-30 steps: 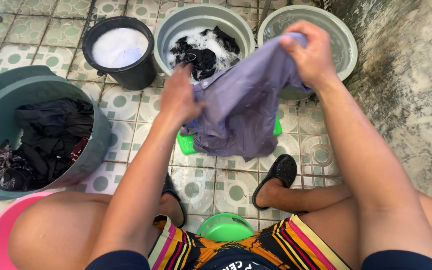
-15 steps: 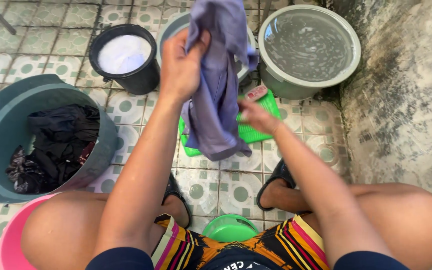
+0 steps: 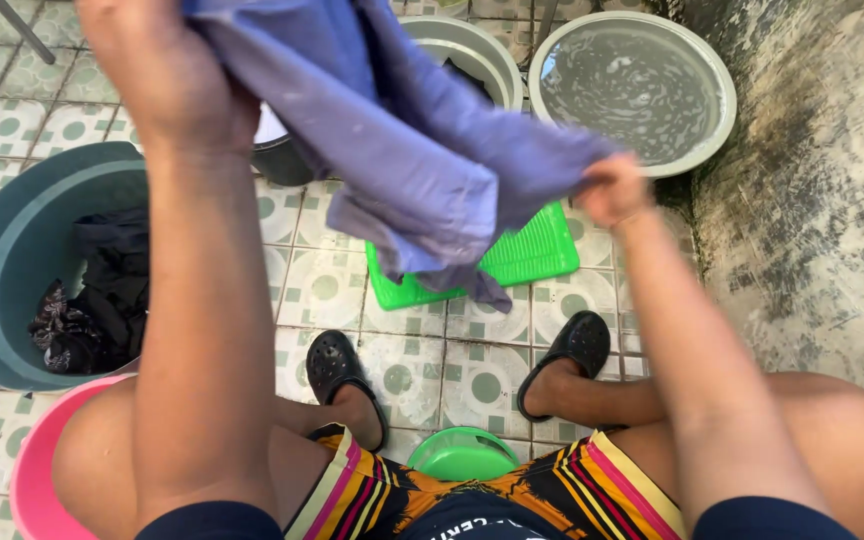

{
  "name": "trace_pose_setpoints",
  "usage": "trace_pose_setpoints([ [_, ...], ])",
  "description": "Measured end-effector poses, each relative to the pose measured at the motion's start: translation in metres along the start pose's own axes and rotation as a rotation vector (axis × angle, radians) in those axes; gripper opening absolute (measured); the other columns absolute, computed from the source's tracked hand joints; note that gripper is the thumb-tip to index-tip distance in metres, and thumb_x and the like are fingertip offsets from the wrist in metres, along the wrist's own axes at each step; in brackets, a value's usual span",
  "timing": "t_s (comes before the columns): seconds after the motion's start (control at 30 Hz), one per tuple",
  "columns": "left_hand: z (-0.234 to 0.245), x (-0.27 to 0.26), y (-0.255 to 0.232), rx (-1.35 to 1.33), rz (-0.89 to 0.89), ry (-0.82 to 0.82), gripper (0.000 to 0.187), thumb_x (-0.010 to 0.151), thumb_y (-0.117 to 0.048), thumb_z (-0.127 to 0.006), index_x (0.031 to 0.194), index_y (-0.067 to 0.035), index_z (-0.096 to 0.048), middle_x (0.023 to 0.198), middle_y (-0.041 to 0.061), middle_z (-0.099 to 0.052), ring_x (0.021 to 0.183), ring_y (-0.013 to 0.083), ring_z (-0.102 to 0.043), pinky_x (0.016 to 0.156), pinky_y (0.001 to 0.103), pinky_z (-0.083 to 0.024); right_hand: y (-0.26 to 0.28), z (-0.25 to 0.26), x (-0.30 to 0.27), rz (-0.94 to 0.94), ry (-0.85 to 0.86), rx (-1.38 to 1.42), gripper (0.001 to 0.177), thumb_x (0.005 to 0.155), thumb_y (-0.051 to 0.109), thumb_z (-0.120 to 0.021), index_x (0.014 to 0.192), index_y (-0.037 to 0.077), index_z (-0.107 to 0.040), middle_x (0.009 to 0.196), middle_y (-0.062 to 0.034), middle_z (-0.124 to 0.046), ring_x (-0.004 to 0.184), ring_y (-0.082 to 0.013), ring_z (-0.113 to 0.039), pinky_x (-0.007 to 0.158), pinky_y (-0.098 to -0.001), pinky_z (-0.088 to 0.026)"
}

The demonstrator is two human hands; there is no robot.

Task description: Hand-washing clothes in basins with water, soap, and a washboard.

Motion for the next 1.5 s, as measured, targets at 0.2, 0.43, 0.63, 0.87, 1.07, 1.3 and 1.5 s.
trace_pose_setpoints([
  [0.2,-0.006,-0.015,-0.008,0.09,0.101,0.003,0.005,0.102,0.0,-0.066,0.105,-0.004,-0.067,0.1,0.003,-0.067,0.09,0.0156,-0.065,0.089,0.031,-0.054,0.12,-0.006,-0.01,0.058,-0.033,-0.258,0.04,0.094,0.008,-0.046,0.129,-0.008,-0.056,0.127,-0.0205,-0.065,0.12,-0.0337,-0.067,0.111,-0.0541,-0.055],
  [0.43,0.035,-0.077,0.084,0.021,0.561,0.041,0.008,0.097,-0.006,-0.068,0.098,-0.001,-0.074,0.094,0.006,-0.074,0.082,0.0137,-0.068,0.083,0.028,-0.055,0.02,-0.022,-0.048,-0.641,-0.376,-0.476,0.053,0.103,0.031,-0.038,0.144,-0.003,-0.038,0.144,-0.0253,-0.052,0.132,-0.0347,-0.056,0.115,-0.051,-0.046],
  [0.63,0.065,-0.119,0.102,0.021,0.719,0.052,0.015,0.096,-0.002,-0.066,0.108,0.003,-0.073,0.104,0.008,-0.075,0.091,0.0131,-0.068,0.087,0.027,-0.053,-0.182,0.147,-0.061,-0.142,-0.253,0.347,0.032,0.109,0.034,-0.048,0.122,0.007,-0.058,0.129,-0.0201,-0.064,0.118,-0.0354,-0.068,0.111,-0.0539,-0.051],
  [0.87,0.09,-0.131,0.101,-0.025,0.696,0.062,0.02,0.093,-0.001,-0.062,0.11,0.005,-0.072,0.108,0.011,-0.075,0.096,0.018,-0.071,0.093,0.03,-0.055,-0.253,0.083,-0.092,-1.109,-0.336,-0.076,0.089,0.096,0.068,-0.039,0.138,-0.009,-0.052,0.11,-0.0208,-0.067,0.071,-0.0185,-0.061,0.06,-0.0295,-0.053],
  [1.07,0.085,-0.129,0.097,-0.017,0.672,0.023,0.02,0.093,-0.001,-0.063,0.109,0.004,-0.072,0.106,0.01,-0.075,0.095,0.0176,-0.071,0.092,0.029,-0.055,-0.296,0.016,-0.099,-1.212,-0.017,-0.201,0.071,0.099,0.058,-0.052,0.144,0.003,-0.053,0.122,-0.0117,-0.065,0.075,-0.0138,-0.056,0.058,-0.0267,-0.044],
  [1.3,0.068,-0.123,0.078,-0.034,0.666,0.114,0.024,0.092,0.001,-0.061,0.112,0.006,-0.072,0.107,0.011,-0.075,0.096,0.0171,-0.07,0.092,0.027,-0.054,-0.369,-0.034,-0.101,-0.926,-0.309,-0.18,0.034,0.097,0.034,-0.056,0.127,0.019,-0.059,0.117,-0.0037,-0.063,0.105,-0.0207,-0.057,0.088,-0.0448,-0.045],
  [1.5,0.092,-0.125,0.069,-0.042,0.574,0.091,0.025,0.09,0.001,-0.061,0.112,0.005,-0.071,0.107,0.011,-0.074,0.091,0.0171,-0.069,0.088,0.027,-0.054,-0.348,0.006,-0.092,-0.629,-0.371,-0.084,0.026,0.087,0.007,-0.069,0.11,0.019,-0.062,0.106,-0.0004,-0.067,0.101,-0.0199,-0.063,0.084,-0.0455,-0.046],
])
Point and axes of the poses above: each hand's wrist, its own x-axis towards the middle knuckle, its own z-axis out of the back of the hand, y = z × x, the point moved 2 cm from there along x, towards the middle knuckle
